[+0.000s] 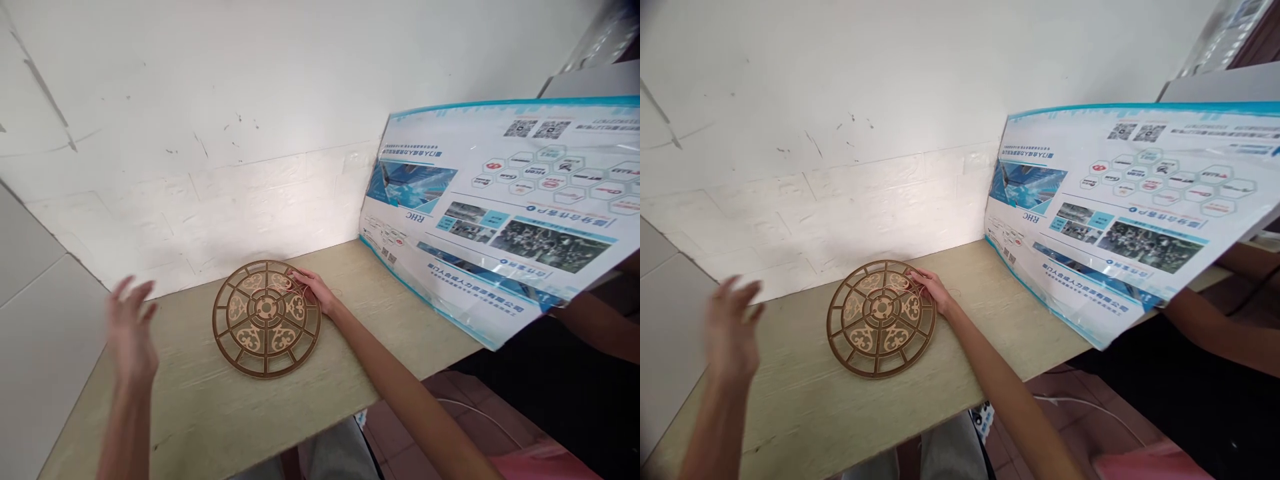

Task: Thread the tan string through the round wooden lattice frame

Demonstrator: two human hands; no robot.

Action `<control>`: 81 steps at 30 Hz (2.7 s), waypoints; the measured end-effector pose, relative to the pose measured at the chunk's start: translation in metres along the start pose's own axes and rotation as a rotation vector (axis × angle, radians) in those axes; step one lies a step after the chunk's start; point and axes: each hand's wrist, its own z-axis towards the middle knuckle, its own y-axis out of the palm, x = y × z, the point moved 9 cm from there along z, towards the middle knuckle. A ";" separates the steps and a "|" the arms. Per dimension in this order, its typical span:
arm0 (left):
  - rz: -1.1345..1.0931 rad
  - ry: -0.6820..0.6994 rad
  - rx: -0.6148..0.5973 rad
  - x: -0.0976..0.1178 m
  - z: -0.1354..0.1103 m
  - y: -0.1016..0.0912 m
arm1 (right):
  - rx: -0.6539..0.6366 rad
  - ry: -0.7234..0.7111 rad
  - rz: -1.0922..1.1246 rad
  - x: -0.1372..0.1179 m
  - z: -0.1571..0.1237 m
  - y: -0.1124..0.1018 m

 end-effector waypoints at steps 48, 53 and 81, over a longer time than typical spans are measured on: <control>-0.480 -0.778 -0.580 -0.132 -0.050 0.106 | -0.155 -0.434 -1.215 -0.030 -0.029 0.072; -0.448 -0.782 -0.573 -0.130 -0.051 0.106 | -0.143 -0.385 -1.192 -0.028 -0.027 0.069; -0.491 -0.768 -0.596 -0.126 -0.053 0.109 | -0.188 -0.456 -1.237 -0.020 -0.028 0.074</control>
